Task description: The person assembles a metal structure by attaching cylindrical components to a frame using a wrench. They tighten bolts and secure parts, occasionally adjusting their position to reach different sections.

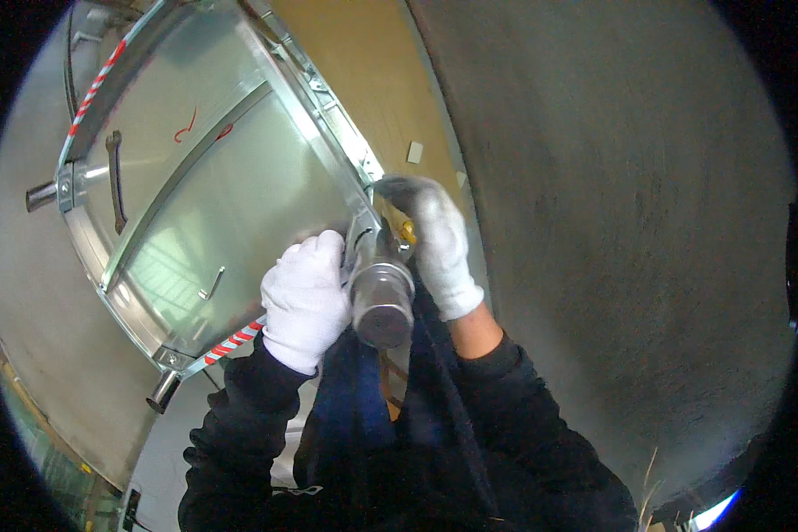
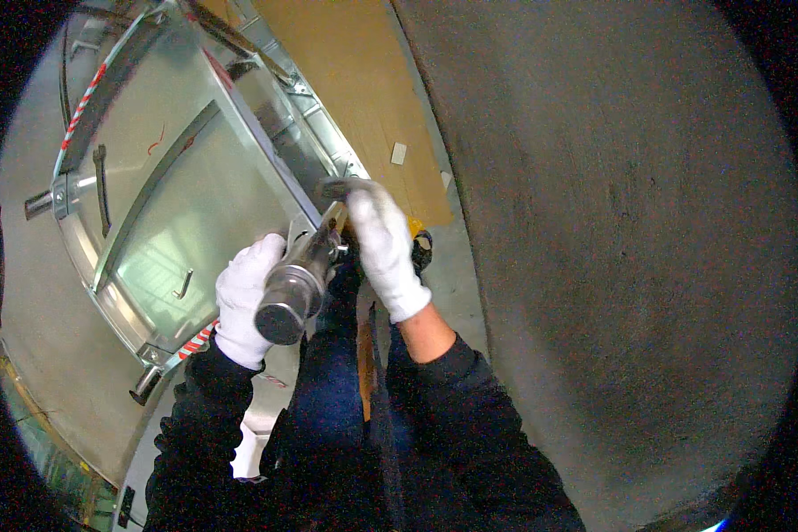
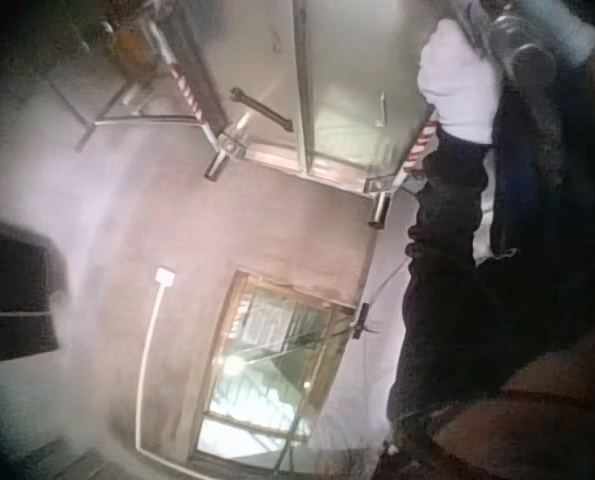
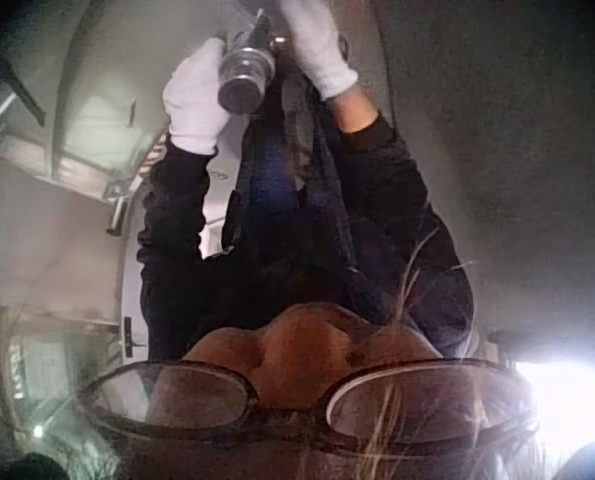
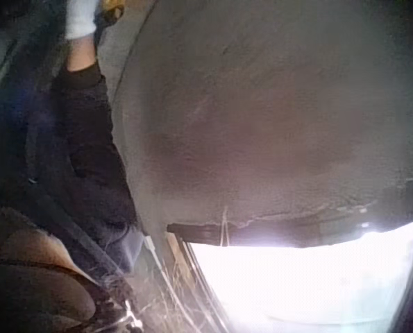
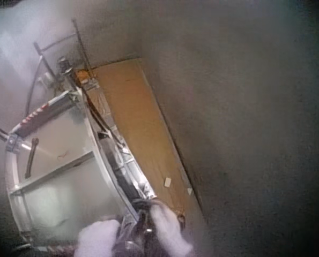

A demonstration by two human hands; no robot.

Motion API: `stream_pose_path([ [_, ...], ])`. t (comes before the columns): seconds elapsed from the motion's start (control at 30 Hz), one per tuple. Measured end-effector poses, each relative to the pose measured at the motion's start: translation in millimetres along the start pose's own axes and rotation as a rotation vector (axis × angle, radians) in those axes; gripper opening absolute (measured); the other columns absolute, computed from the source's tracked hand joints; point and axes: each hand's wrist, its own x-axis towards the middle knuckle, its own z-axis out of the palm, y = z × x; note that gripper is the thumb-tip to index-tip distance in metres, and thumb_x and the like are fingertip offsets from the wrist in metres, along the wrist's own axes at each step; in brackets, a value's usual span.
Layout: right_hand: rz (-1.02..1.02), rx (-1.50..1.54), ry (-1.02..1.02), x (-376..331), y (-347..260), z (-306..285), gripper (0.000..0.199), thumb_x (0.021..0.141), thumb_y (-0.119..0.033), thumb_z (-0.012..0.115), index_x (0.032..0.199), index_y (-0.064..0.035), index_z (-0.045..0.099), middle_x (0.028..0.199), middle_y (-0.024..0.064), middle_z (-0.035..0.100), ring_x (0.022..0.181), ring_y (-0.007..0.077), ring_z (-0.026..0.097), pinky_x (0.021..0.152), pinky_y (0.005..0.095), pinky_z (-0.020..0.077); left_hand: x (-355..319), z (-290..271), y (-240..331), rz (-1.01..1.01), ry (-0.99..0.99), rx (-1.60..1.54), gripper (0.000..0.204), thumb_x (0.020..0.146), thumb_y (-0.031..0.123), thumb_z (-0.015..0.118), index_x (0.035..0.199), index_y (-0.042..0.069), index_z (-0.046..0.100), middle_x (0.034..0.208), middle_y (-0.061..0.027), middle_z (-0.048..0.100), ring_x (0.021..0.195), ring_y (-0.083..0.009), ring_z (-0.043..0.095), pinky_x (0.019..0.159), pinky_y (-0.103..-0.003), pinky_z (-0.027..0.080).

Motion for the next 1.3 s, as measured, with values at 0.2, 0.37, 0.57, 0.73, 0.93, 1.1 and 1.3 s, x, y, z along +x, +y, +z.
stream_pose_path([
  [0.2,0.246,0.284,-0.069,12.4,-15.4,22.3,0.036,0.093,-0.026,0.048,0.111,0.0031,0.059,0.102,0.0088,0.061,0.095,0.0160,0.054,0.089,0.0287,0.0410,-10.1,37.9,-33.3,-0.087,0.028,-0.305,0.023,0.072,0.015,0.070,0.081,0.009,0.050,0.070,-0.0134,0.057,0.071,-0.0346,0.061,0.061,-0.042,0.046],
  [0.37,0.199,0.417,-0.030,15.4,-0.5,29.5,0.029,0.089,-0.016,0.048,0.107,0.0044,0.057,0.104,0.0117,0.062,0.096,0.0176,0.056,0.090,0.0298,0.0431,-5.1,27.2,-16.5,-0.097,0.106,-0.530,0.023,0.072,0.012,0.073,0.078,0.007,0.052,0.066,-0.0112,0.056,0.063,-0.0300,0.061,0.058,-0.034,0.047],
  [0.57,0.157,0.415,-0.002,12.8,11.4,33.7,0.026,0.086,-0.011,0.048,0.104,0.0040,0.057,0.105,0.0124,0.064,0.098,0.0192,0.058,0.092,0.0312,0.0436,-12.2,39.4,-24.8,-0.193,0.132,-0.642,0.014,0.075,0.007,0.069,0.078,0.005,0.056,0.067,-0.0070,0.057,0.062,-0.0190,0.059,0.060,-0.029,0.046],
  [0.73,0.335,0.454,-0.060,13.2,4.9,20.5,0.032,0.083,-0.011,0.050,0.109,0.0053,0.059,0.113,0.0130,0.064,0.105,0.0189,0.058,0.097,0.0299,0.0418,-22.9,43.2,-27.6,-0.243,0.169,-0.673,0.010,0.087,0.006,0.060,0.093,-0.001,0.063,0.082,-0.0081,0.064,0.074,-0.0172,0.062,0.070,-0.029,0.050],
  [0.93,0.210,0.372,-0.072,14.5,0.5,20.7,0.033,0.087,-0.024,0.051,0.104,0.0021,0.062,0.101,0.0160,0.065,0.096,0.0248,0.061,0.088,0.0314,0.0445,-19.9,39.5,-58.0,-0.423,-0.108,-0.954,0.036,0.086,0.007,0.066,0.120,0.000,0.057,0.112,-0.0127,0.063,0.102,-0.0204,0.061,0.090,-0.034,0.050],
  [1.1,0.297,0.486,0.175,13.1,-9.6,40.1,0.030,0.089,-0.026,0.053,0.097,0.0021,0.063,0.091,0.0143,0.067,0.087,0.0236,0.063,0.082,0.0324,0.0474,-16.0,23.5,-42.2,-0.406,-0.134,-0.915,0.039,0.085,0.011,0.071,0.121,0.004,0.058,0.119,-0.0125,0.062,0.110,-0.0210,0.059,0.096,-0.036,0.048],
  [1.3,0.223,0.476,0.133,14.0,4.1,45.0,0.025,0.086,-0.019,0.055,0.097,0.0020,0.063,0.092,0.0145,0.067,0.088,0.0225,0.064,0.083,0.0329,0.0482,-22.4,19.1,-38.5,-0.496,-0.138,-1.020,0.040,0.087,0.015,0.069,0.123,0.004,0.057,0.120,-0.0114,0.061,0.113,-0.0217,0.057,0.099,-0.036,0.045],
])
